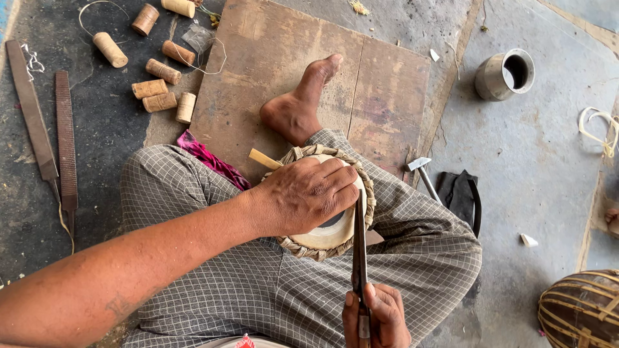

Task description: The person constructs a drum by hand, using a sharp blade to trim leather and wooden sticks to adjust the tension of the drum head while sitting on the floor.

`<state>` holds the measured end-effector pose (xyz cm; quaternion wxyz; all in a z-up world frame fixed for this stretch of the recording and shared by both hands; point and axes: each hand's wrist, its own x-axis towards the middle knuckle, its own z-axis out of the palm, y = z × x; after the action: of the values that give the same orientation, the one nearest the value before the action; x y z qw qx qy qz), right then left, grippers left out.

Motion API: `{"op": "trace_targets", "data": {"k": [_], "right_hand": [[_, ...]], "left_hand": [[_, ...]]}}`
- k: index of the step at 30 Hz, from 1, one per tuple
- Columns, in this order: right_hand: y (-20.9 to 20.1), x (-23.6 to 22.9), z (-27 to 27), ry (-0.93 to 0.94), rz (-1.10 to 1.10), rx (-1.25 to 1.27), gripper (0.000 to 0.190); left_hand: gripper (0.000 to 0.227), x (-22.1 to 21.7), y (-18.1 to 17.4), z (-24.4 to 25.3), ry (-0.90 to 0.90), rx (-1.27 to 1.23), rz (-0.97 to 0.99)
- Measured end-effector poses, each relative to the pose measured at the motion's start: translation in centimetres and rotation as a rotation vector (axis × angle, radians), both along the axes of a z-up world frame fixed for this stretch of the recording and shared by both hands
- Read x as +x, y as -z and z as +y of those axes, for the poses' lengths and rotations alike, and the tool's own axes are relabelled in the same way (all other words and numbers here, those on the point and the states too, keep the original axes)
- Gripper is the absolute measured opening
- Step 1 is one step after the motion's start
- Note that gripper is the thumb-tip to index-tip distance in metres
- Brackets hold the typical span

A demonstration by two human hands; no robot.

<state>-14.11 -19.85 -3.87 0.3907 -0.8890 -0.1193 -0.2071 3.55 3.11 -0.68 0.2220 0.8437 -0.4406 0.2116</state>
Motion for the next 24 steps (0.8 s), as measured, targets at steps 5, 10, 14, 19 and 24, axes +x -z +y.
{"op": "trace_targets", "data": {"k": [5, 10, 14, 19, 24], "right_hand": [[0.8, -1.5, 0.6, 0.024, -0.012, -0.007, 0.040], [3.3, -4.4, 0.1, 0.074, 0.072, 0.272, 0.037], [3.7, -2.5, -2.9, 0.247, 0.034, 0.420, 0.032], [1.8, 4.1, -1.7, 0.329, 0.212, 1.230, 0.039], [2.4, 9.3, 2.6, 0.401, 0.489, 1.682, 0.038]], "left_hand": [[0.019, 0.7, -0.3, 0.2, 0.086, -0.003, 0.020], [0.020, 2.0, -3.1, 0.9, 0.224, 0.088, 0.320], [0.006, 3.7, -4.9, 3.0, 0.108, 0.354, 0.773], [0.013, 4.3, -1.8, 3.8, -0.258, -0.351, 0.702], [0.016, 2.1, 2.0, 2.6, -0.511, -0.724, 0.781]]}}
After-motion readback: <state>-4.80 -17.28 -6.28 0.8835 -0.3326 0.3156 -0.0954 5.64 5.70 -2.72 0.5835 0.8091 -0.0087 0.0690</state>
